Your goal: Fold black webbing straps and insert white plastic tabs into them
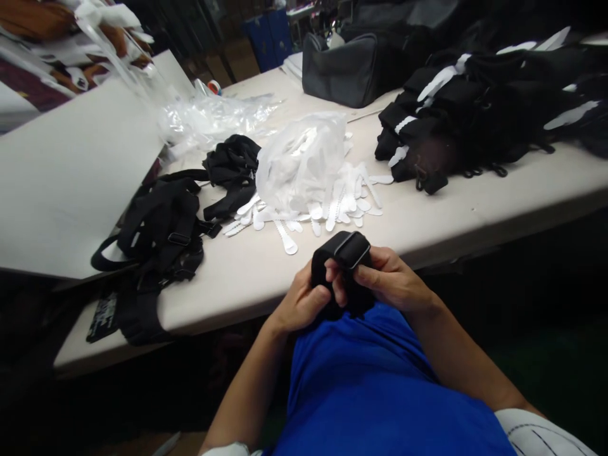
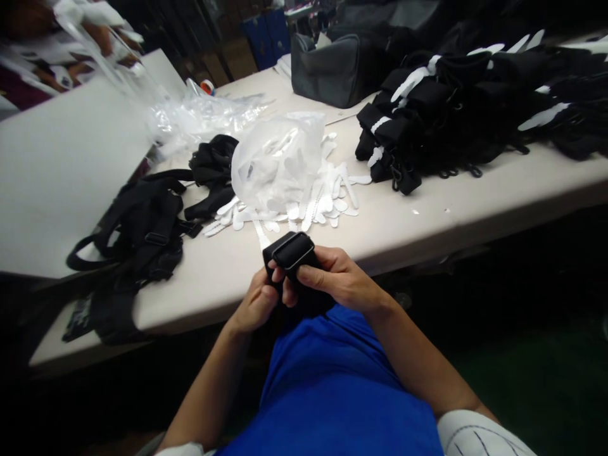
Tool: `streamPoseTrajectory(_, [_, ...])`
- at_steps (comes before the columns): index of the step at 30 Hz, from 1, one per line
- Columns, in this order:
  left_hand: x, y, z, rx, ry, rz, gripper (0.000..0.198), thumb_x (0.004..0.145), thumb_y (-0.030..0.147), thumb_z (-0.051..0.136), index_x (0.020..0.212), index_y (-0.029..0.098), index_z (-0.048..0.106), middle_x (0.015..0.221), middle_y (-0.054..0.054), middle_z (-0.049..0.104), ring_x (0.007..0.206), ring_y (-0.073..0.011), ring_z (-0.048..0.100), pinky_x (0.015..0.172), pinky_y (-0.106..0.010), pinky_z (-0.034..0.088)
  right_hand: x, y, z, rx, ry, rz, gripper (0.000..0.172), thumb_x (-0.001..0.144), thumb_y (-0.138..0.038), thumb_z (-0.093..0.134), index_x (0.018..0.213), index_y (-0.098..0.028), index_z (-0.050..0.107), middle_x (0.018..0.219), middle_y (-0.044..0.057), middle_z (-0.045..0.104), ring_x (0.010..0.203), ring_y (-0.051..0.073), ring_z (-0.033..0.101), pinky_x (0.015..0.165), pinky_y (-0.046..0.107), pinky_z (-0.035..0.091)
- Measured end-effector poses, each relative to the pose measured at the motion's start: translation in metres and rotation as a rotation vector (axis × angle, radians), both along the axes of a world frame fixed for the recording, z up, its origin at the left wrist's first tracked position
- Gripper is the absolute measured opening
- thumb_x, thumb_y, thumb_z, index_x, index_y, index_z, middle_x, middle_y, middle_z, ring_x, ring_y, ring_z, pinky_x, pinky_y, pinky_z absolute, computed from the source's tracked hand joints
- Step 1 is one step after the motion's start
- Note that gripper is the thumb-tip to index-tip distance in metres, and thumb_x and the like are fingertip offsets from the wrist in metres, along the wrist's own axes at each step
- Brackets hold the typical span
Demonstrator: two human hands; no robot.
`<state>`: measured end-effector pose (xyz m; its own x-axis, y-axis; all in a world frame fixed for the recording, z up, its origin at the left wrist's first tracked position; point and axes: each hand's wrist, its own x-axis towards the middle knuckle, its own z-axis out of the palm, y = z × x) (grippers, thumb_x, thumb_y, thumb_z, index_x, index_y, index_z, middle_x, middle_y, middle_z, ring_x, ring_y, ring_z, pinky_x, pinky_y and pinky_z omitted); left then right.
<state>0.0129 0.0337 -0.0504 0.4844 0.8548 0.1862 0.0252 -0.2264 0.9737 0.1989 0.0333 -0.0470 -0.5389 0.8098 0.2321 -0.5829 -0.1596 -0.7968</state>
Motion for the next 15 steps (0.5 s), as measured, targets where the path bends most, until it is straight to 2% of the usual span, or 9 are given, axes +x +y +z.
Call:
streamPoseTrajectory(2, [0.012, -0.006, -0.016, 0.006, -0.058, 0.044, 0.051, 0.088, 0.058, 0.055, 0.118, 0.017, 0.055, 0.100, -0.007, 0.066, 0.093, -0.0220, 0.063, 0.084, -0.032, 0.053, -0.008, -0.003, -0.006, -0.071, 0.005, -0.209, 0.024, 0.090, -0.032, 0.067, 0.110, -0.018, 0.071, 0.095, 0.006, 0.070, 0.078, 0.015, 0.066, 0.078, 0.028, 0.056])
streamPoseTrajectory(5, [0.026, -0.012, -0.033, 0.011, -0.023, 0.134, 0.071, 0.086, 0.049, 0.064, 0.145, 0.024, 0.033, 0.136, -0.009, 0.052, 0.128, -0.0272, 0.048, 0.109, -0.037, 0.041, -0.018, -0.005, -0.012, -0.247, 0.040, -0.426, 0.019, 0.087, -0.032, 0.071, 0.103, -0.021, 0.074, 0.087, 0.002, 0.070, 0.077, 0.012, 0.064, 0.079, 0.023, 0.056])
streamPoseTrajectory(8, [0.029, -0.012, -0.040, -0.037, 0.071, 0.103, 0.089, 0.076, 0.045, 0.077, 0.147, 0.023, 0.029, 0.144, -0.010, 0.046, 0.135, -0.0298, 0.042, 0.114, -0.040, 0.036, -0.024, -0.004, -0.014, -0.505, 0.125, -0.418, 0.020, 0.084, -0.034, 0.074, 0.099, -0.020, 0.074, 0.085, 0.000, 0.068, 0.072, 0.009, 0.063, 0.072, 0.018, 0.056])
streamPoseTrajectory(10, [0.026, -0.011, -0.041, -0.079, 0.087, 0.048, 0.092, 0.070, 0.044, 0.082, 0.145, 0.021, 0.033, 0.147, -0.011, 0.044, 0.138, -0.0313, 0.039, 0.116, -0.040, 0.035, -0.028, -0.003, -0.016, -0.592, 0.147, -0.406, 0.022, 0.082, -0.034, 0.075, 0.100, -0.020, 0.073, 0.085, 0.000, 0.068, 0.070, 0.008, 0.063, 0.069, 0.017, 0.057])
streamPoseTrajectory(12, [0.024, -0.012, -0.041, -0.116, 0.057, 0.028, 0.086, 0.072, 0.044, 0.080, 0.142, 0.020, 0.037, 0.147, -0.012, 0.044, 0.139, -0.0316, 0.039, 0.115, -0.040, 0.037, -0.033, -0.004, -0.020, -0.547, 0.125, -0.511, 0.022, 0.083, -0.035, 0.075, 0.099, -0.020, 0.073, 0.085, 0.000, 0.069, 0.070, 0.009, 0.064, 0.069, 0.019, 0.058])
streamPoseTrajectory(15, [0.029, -0.017, -0.039, -0.187, -0.024, 0.060, 0.067, 0.086, 0.043, 0.065, 0.142, 0.018, 0.038, 0.145, -0.012, 0.048, 0.136, -0.0294, 0.044, 0.114, -0.039, 0.039, -0.044, -0.008, -0.030, -0.391, 0.021, -0.754, 0.021, 0.084, -0.037, 0.073, 0.098, -0.021, 0.073, 0.085, 0.002, 0.071, 0.073, 0.013, 0.067, 0.070, 0.025, 0.060])
